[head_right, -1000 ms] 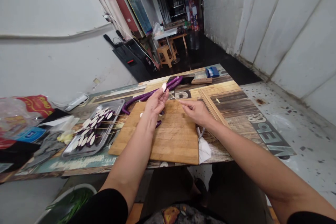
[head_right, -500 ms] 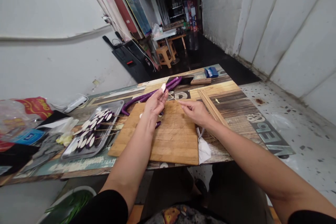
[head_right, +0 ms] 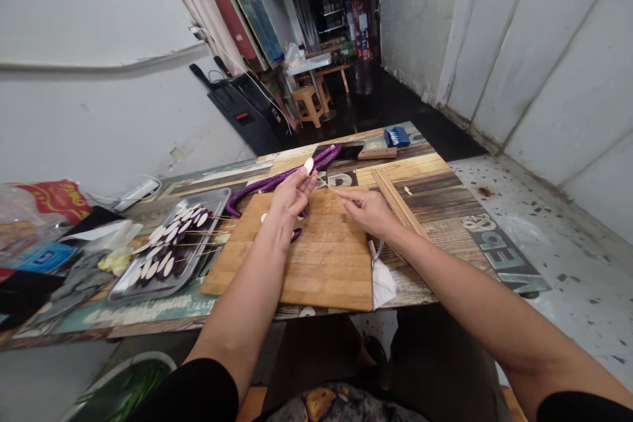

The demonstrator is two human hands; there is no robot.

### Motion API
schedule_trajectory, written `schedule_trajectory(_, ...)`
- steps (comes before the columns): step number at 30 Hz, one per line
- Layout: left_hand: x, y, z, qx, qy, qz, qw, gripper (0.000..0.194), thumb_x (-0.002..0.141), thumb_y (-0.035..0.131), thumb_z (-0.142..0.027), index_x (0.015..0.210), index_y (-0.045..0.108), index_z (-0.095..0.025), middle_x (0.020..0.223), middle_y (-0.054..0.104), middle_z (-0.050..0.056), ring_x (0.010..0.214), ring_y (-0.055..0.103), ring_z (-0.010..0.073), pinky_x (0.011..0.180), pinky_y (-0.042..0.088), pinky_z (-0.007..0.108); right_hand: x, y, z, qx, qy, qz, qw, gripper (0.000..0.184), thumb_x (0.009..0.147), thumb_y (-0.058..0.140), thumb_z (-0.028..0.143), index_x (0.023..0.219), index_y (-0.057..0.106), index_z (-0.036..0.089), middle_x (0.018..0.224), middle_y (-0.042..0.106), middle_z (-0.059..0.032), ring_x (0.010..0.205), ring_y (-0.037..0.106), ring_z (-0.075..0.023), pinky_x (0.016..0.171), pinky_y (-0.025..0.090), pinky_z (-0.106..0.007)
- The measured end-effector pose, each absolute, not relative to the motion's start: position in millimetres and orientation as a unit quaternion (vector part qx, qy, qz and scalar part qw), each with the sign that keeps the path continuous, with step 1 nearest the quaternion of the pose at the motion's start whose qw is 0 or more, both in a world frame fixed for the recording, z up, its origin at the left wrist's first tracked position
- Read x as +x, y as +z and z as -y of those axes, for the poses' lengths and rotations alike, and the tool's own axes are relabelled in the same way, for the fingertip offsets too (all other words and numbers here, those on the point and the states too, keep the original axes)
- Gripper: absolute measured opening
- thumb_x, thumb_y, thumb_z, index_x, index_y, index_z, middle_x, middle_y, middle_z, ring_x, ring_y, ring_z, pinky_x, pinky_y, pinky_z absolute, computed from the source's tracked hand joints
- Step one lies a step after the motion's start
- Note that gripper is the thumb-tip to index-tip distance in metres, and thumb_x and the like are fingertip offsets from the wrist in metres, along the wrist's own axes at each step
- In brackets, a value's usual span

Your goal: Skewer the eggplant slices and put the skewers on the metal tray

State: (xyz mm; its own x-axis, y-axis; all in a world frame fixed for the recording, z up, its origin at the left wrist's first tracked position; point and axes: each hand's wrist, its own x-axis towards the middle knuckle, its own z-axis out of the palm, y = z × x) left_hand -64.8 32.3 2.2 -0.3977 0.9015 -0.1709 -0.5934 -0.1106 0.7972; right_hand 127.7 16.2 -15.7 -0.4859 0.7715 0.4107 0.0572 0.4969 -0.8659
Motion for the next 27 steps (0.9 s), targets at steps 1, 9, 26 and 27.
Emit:
schedule_trajectory(1,-64.8,2.3,-32.1,0.184,0.721,-0.422,0.517,0.006,0.079,0.059,-0.003,0.078,0.064,-0.007,0.075,0.069,0.008,0.076,0.069,0.016,0.081,0.054,0.029,127.8,-15.5,-16.2,-0.277,0.421,0.752,0.425,0.03,0.086,0.05,0.013,0.11,0.066,0.017,0.11,0.062,-0.0041,0.104,0.058,-0.0222,0.095,0.045,-0.038)
schedule_trajectory(9,-63.0,4.4,-30.5,0.194,0.713,-0.433,0.516,0.008,0.078,0.06,-0.002,0.078,0.064,-0.008,0.073,0.069,0.007,0.079,0.069,0.0169,0.085,0.053,0.031,128.6,-15.8,-18.4,-0.281,0.442,0.741,0.421,0.029,0.084,0.051,0.016,0.108,0.068,0.019,0.11,0.062,-0.003,0.105,0.058,-0.0205,0.097,0.043,-0.035)
schedule_trajectory(26,-58.3,2.7,-27.1,0.219,0.7,-0.429,0.527,0.008,0.078,0.059,-0.001,0.08,0.062,-0.008,0.073,0.07,0.007,0.072,0.069,0.0157,0.084,0.053,0.032,129.0,-20.3,-23.7,-0.267,0.455,0.733,0.43,0.028,0.083,0.052,0.023,0.105,0.069,0.018,0.109,0.063,-0.0045,0.104,0.058,-0.0219,0.097,0.043,-0.037)
schedule_trajectory(27,-57.7,2.8,-26.7,0.22,0.699,-0.43,0.527,0.008,0.078,0.059,-0.001,0.08,0.063,-0.008,0.074,0.07,0.008,0.073,0.069,0.0162,0.085,0.052,0.033,129.0,-20.6,-24.1,-0.265,0.457,0.731,0.432,0.028,0.083,0.052,0.022,0.105,0.069,0.017,0.109,0.062,-0.0049,0.104,0.058,-0.0219,0.097,0.043,-0.037)
